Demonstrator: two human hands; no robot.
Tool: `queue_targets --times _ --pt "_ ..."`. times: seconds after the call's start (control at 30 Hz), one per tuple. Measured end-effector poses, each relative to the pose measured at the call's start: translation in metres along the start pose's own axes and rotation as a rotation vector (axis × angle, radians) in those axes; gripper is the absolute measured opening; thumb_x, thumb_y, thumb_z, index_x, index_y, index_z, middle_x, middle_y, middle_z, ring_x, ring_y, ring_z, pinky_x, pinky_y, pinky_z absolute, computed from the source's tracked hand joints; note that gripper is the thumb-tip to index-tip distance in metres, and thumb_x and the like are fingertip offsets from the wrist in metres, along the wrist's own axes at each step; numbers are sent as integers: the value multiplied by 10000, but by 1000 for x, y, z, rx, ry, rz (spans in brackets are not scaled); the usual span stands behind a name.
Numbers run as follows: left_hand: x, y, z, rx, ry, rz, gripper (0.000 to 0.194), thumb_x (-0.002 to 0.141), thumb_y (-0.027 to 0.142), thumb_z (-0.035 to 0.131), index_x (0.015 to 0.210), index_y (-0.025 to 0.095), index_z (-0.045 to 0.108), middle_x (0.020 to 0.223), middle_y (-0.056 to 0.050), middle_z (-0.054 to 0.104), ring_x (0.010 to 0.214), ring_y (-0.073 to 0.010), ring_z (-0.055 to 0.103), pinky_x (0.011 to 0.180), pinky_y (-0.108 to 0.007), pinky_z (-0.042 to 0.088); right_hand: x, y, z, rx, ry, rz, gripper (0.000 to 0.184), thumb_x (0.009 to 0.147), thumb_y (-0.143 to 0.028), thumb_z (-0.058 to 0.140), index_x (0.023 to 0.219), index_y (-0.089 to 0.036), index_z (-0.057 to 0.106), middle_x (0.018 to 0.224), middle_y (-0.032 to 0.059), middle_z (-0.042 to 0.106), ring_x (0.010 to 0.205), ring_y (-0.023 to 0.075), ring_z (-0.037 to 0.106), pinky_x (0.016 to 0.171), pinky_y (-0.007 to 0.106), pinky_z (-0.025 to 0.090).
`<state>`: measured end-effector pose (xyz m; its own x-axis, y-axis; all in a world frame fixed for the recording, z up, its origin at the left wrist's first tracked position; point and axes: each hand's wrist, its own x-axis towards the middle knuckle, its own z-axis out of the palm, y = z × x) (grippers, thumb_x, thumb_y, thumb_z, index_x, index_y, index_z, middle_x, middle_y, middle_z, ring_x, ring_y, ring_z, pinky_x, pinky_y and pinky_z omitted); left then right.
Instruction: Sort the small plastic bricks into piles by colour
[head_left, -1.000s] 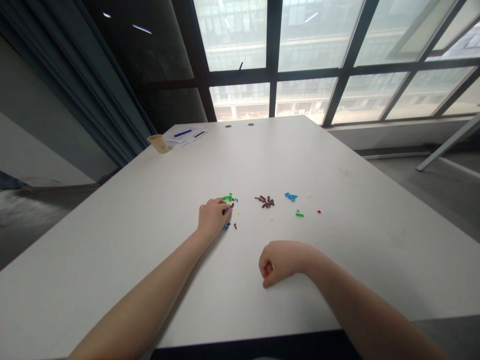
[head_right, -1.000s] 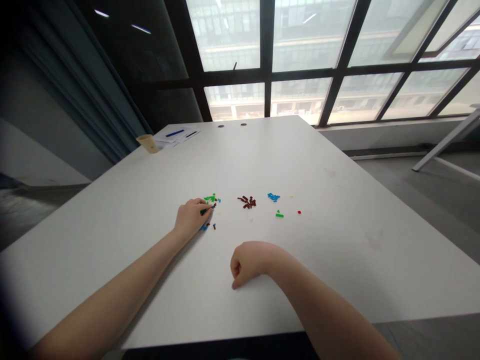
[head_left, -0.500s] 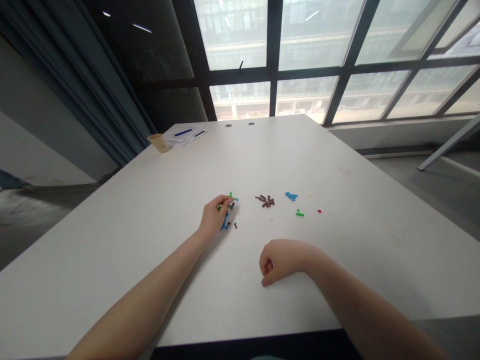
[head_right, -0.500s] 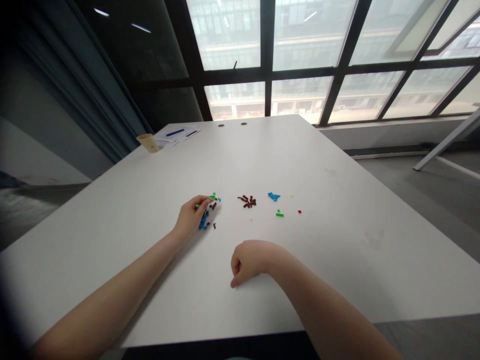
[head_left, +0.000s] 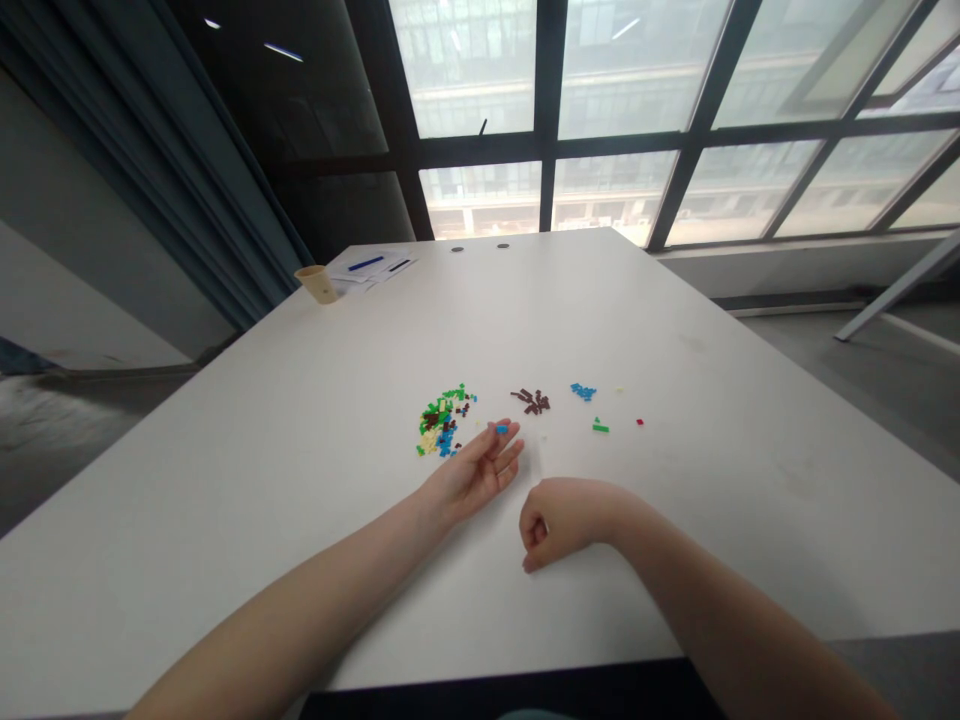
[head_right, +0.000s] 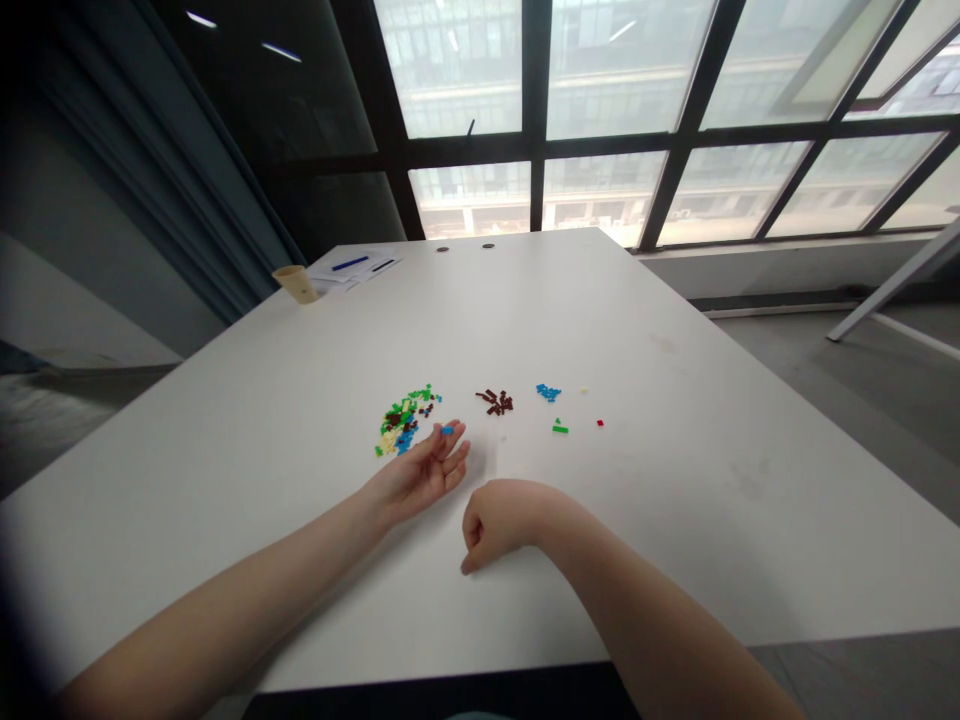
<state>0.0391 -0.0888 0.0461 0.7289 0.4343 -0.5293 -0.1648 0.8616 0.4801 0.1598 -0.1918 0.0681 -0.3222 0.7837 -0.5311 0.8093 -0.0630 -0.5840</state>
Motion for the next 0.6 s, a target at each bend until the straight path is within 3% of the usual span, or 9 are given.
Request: queue_targets --times 0.3,0.4,0.43,0.5,0.6 --pt "2 -3 1 -15 42 -37 143 863 239 502 820 168 618 829 1 698 747 -127 657 680 -245 490 1 3 2 18 19 0 189 675 -358 638 721 -180 681 669 -20 631 562 81 504 522 197 353" --pt "4 -4 -3 -11 21 -28 112 845 240 536 825 166 617 835 -8 691 754 -121 654 692 -235 491 -1 3 0 74 92 -149 148 681 -315 643 696 -170 671 614 -25 596 537 74 494 511 189 358" --pt "5 -5 -4 0 -4 -31 116 840 249 543 831 160 617 827 -15 688 739 -119 652 688 -233 494 -1 4 -1 107 183 -243 131 696 -292 632 699 -166 666 606 -24 585 539 73 493 519 187 367" --pt "6 -6 -6 23 -67 -33 147 842 265 540 840 139 614 795 -30 681 696 -112 645 674 -225 498 0 5 -5 157 521 -403 106 735 -248 597 726 -161 657 628 -12 579 579 81 503 570 195 396" --pt "7 -9 -8 11 -84 -38 144 859 237 513 829 130 605 784 -28 678 703 -104 644 709 -224 502 3 9 -9 93 1101 -393 108 762 -214 576 808 -176 666 697 16 591 692 117 531 691 243 420"
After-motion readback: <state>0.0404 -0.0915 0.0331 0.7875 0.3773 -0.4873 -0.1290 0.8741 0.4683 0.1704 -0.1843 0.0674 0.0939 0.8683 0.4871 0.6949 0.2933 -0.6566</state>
